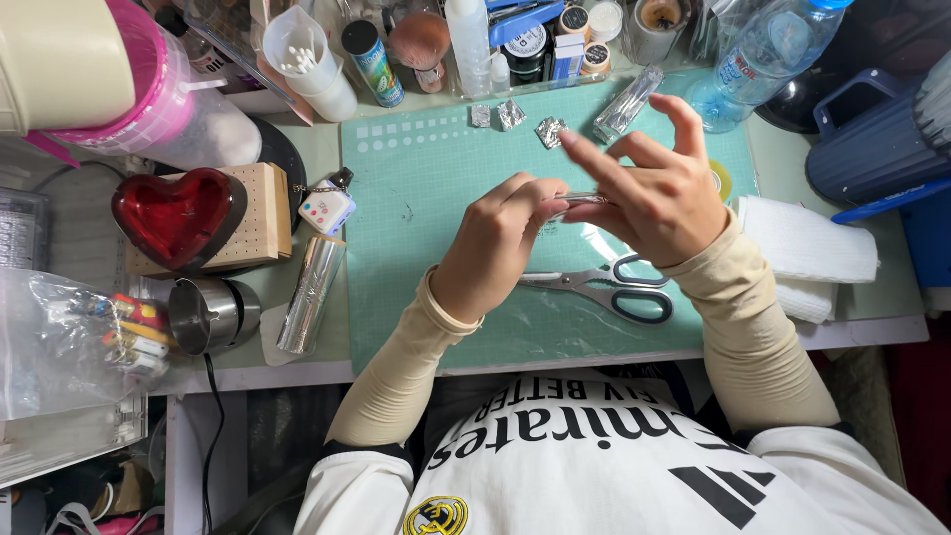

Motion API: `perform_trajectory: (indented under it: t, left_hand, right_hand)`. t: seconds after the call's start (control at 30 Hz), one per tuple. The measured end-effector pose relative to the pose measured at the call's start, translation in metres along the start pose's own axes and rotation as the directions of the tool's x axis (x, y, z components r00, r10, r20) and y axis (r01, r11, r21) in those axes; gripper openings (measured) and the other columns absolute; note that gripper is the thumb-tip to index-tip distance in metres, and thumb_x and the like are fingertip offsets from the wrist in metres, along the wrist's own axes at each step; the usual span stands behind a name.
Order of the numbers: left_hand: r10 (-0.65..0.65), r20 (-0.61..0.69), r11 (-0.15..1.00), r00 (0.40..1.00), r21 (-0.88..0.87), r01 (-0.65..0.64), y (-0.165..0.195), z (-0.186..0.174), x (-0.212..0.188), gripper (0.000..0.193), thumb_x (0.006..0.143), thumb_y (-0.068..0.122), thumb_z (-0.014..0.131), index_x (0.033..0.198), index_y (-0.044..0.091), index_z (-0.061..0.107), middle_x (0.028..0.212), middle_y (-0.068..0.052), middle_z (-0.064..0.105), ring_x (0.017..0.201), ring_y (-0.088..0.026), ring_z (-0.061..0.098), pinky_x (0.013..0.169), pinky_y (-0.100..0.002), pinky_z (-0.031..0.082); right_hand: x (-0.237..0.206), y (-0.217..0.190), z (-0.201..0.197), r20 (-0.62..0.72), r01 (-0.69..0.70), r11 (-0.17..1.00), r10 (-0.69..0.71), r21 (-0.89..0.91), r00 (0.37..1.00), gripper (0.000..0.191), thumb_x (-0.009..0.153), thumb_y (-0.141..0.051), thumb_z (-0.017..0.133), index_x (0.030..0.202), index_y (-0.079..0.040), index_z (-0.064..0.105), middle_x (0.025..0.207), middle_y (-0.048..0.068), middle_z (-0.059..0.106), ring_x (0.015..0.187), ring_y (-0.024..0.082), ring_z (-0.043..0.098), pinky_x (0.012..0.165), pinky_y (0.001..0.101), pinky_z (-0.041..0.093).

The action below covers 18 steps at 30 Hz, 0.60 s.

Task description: The person wraps a small rectangular object with aluminum foil and secures it with yellow tape, then cuts the tape with scissors. They place the wrapped item on the table, open a small cardboard box, remove a gray pouch, and close the box.

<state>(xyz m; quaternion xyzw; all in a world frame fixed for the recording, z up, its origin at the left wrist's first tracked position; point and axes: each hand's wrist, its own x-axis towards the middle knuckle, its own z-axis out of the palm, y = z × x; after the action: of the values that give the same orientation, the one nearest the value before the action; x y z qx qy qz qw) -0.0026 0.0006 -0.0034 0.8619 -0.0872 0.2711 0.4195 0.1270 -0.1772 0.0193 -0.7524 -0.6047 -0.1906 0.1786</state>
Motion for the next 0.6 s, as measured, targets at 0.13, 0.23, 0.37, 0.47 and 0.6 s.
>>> perform_trajectory:
  t: [0.13,0.23,0.37,0.47,0.6]
  left_hand:
    - [-0.069,-0.013,0.996,0.998,-0.055,0.068,-0.005,-0.005,0.005,0.015,0.101,0.005,0.065,0.113,-0.002,0.069,0.095,-0.014,0.071,0.079,-0.025,0.071,0.068,-0.034,0.055]
    - [-0.158,-0.060,0.986,0.986,-0.061,0.155,-0.012,-0.012,0.009,0.015,0.102,0.007,0.065,0.111,-0.003,0.072,0.091,-0.013,0.074,0.070,-0.020,0.069,0.062,-0.030,0.053]
    - [-0.089,-0.065,0.990,0.994,-0.114,0.081,-0.012,-0.010,0.005,0.017,0.106,0.009,0.062,0.113,-0.004,0.070,0.094,-0.013,0.072,0.076,-0.016,0.068,0.067,-0.028,0.052]
    - [-0.166,0.000,0.975,0.986,-0.153,0.164,-0.010,-0.006,0.003,0.018,0.105,0.011,0.061,0.112,-0.002,0.071,0.087,-0.011,0.070,0.067,-0.014,0.061,0.061,-0.028,0.048]
    - [-0.120,-0.086,0.980,0.989,-0.172,0.104,-0.010,-0.006,0.002,0.019,0.108,0.013,0.061,0.114,-0.002,0.071,0.089,-0.010,0.069,0.069,-0.014,0.060,0.064,-0.027,0.049]
  right_hand:
    - [0.003,0.005,-0.013,-0.006,-0.168,0.943,0.177,0.287,0.984,0.079,0.088,-0.041,0.073,0.154,-0.007,0.046,0.085,0.004,0.065,0.084,0.020,0.058,0.116,0.0499,0.037]
    - [0.001,0.010,-0.022,-0.122,-0.144,0.903,0.209,0.404,0.970,0.064,0.096,-0.029,0.069,0.149,-0.004,0.044,0.110,0.011,0.073,0.102,0.028,0.062,0.108,0.0409,0.039]
    - [-0.004,0.008,-0.006,-0.046,-0.174,0.865,0.221,0.471,0.974,0.038,0.101,-0.019,0.071,0.135,-0.005,0.064,0.098,0.010,0.077,0.084,0.018,0.067,0.096,0.0356,0.046]
    - [-0.012,0.011,0.001,-0.011,-0.234,0.844,0.273,0.483,0.962,0.033,0.100,-0.014,0.070,0.129,0.000,0.071,0.081,0.008,0.077,0.069,0.014,0.064,0.085,0.0359,0.045]
    - [-0.011,0.015,-0.001,0.031,-0.460,0.470,0.674,0.753,0.738,0.031,0.112,-0.018,0.057,0.135,-0.004,0.072,0.065,0.001,0.060,0.055,0.009,0.051,0.058,0.0283,0.040]
